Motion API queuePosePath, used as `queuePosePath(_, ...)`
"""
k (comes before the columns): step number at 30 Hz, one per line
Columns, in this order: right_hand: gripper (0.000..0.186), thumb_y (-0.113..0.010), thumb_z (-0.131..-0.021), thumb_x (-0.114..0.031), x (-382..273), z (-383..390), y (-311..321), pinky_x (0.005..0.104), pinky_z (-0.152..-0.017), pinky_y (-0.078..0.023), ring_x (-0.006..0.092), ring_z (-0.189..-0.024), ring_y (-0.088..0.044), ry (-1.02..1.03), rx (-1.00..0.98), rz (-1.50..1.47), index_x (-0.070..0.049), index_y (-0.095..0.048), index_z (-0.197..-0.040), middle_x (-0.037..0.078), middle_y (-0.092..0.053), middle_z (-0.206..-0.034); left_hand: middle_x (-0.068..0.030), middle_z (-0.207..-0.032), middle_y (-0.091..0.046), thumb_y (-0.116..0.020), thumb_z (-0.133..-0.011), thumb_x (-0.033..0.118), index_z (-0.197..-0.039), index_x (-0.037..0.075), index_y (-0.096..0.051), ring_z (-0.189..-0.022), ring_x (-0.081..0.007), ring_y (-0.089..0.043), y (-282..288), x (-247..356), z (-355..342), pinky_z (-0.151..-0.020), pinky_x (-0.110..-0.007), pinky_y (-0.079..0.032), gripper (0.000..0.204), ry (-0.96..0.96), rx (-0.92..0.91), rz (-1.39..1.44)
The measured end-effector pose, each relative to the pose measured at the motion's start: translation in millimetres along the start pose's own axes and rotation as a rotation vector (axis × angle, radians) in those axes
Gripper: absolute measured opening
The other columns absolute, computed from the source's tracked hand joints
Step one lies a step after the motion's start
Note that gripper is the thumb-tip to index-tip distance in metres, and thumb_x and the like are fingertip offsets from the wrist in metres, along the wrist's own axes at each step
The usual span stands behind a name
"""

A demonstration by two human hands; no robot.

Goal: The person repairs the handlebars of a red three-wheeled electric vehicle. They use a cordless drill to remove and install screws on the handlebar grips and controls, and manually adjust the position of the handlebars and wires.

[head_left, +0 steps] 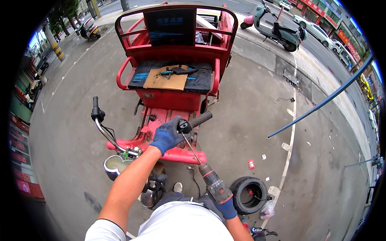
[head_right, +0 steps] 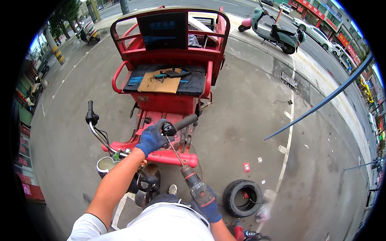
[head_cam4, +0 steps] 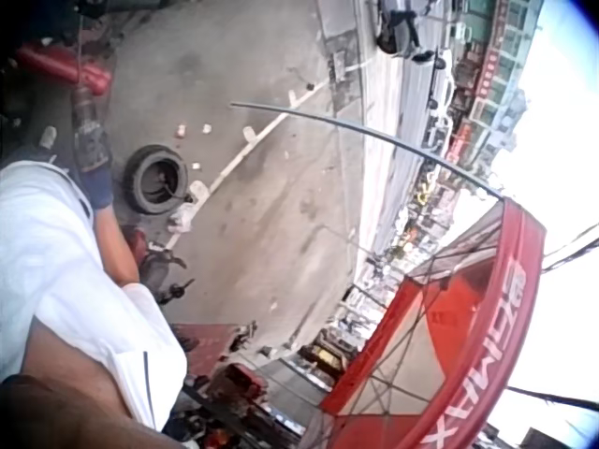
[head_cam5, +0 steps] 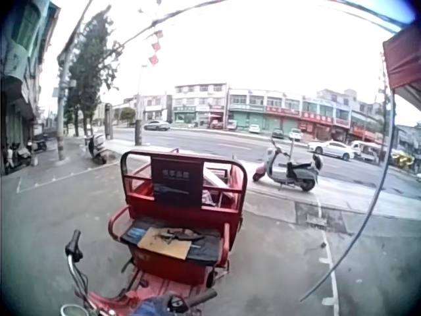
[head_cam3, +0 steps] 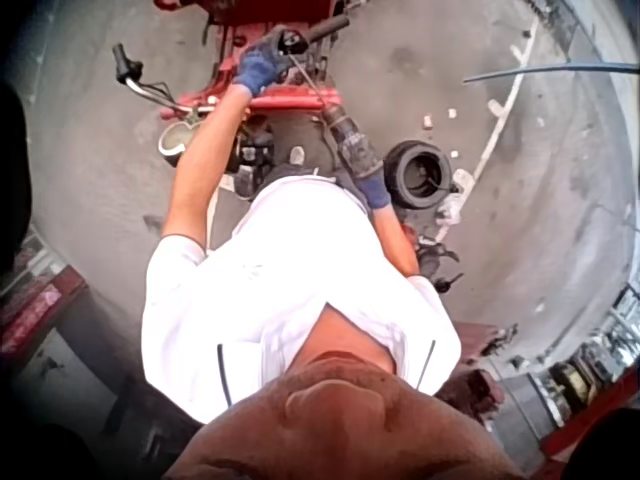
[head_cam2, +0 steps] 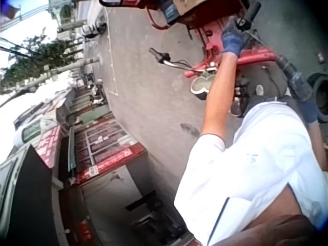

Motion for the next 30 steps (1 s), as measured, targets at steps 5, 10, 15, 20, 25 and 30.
queuePosePath(5, 0.031, -0.072, -0.079, -0.018, -3.1, -4.2, -3.9, 0.0420, -0.080, -0.053, 0.0311, -0.095, -0.065, 0.015, -0.008, 0.037, -0.019, -0.068, -0.110, 0.008, -0.067, -0.105, -0.0152, -0.098, -0.068, -0.083, -0.068, 0.035, -0.114, 0.014, -0.054, -0.092, -0.0372, -0.066, -2.4, -0.9, 0.1, -0.077, -0.045, -0.052, 0.059, 0.012, -0.006, -0.002)
queuePosePath(10, 0.044, -0.077, -0.068, -0.018, 2.4, -6.5, -5.9, 0.0411, -0.077, -0.047, 0.0324, -0.089, -0.061, 0.068, 0.013, 0.102, -0.006, -0.062, -0.108, 0.012, -0.064, -0.092, -0.0159, -0.100, -0.068, -0.085, -0.064, 0.032, -0.116, 0.012, -0.053, -0.094, -0.0360, -0.066, -8.1, -2.9, -4.2, -0.079, -0.043, -0.052, 0.064, -0.010, -0.051, 0.055)
queuePosePath(15, 0.051, -0.079, -0.063, -0.021, -14.4, -25.4, 31.0, 0.0452, -0.081, -0.043, 0.0315, -0.088, -0.057, 0.114, 0.186, 0.095, -0.009, -0.063, -0.109, 0.009, -0.060, -0.089, -0.0163, -0.101, -0.066, -0.088, -0.061, 0.029, -0.120, 0.011, -0.052, -0.095, -0.0339, -0.066, -7.7, -5.7, -12.5, -0.083, -0.041, -0.051, 0.072, -0.132, -0.070, 0.168)
queuePosePath(20, 0.049, -0.078, -0.065, -0.019, -12.2, -27.1, 28.7, 0.0426, -0.077, -0.046, 0.0310, -0.085, -0.058, 0.126, 0.059, 0.102, -0.008, -0.063, -0.110, 0.010, -0.060, -0.088, -0.0175, -0.101, -0.066, -0.088, -0.062, 0.030, -0.121, 0.010, -0.053, -0.095, -0.0344, -0.066, -12.1, -11.7, -13.1, -0.084, -0.042, -0.051, 0.072, -0.114, -0.095, 0.137)
queuePosePath(25, 0.043, -0.077, -0.069, -0.015, 22.7, -1.6, -5.5, 0.0399, -0.070, -0.048, 0.0316, -0.082, -0.059, 0.047, -0.020, -0.104, -0.006, -0.062, -0.109, 0.012, -0.061, -0.091, -0.0184, -0.099, -0.066, -0.087, -0.063, 0.031, -0.119, 0.010, -0.054, -0.093, -0.0363, -0.066, -12.2, 1.5, -12.2, -0.081, -0.042, -0.052, 0.068, -0.135, -0.079, 0.060)
queuePosePath(30, 0.044, -0.077, -0.070, -0.016, 13.8, -10.7, 5.8, 0.0415, -0.077, -0.047, 0.0329, -0.085, -0.061, 0.043, 0.072, -0.092, -0.008, -0.063, -0.110, 0.013, -0.064, -0.094, -0.0180, -0.096, -0.067, -0.086, -0.063, 0.028, -0.118, 0.010, -0.055, -0.090, -0.0367, -0.065, -9.8, 3.2, -17.0, -0.079, -0.043, -0.052, 0.066, -0.140, -0.180, 0.034)
Point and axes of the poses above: each hand's wrist, its own z-axis away from the middle knuckle, its own y-axis out of the back of the hand, x = y × z, the point moved 8 cm from there along -z, towards the middle knuckle
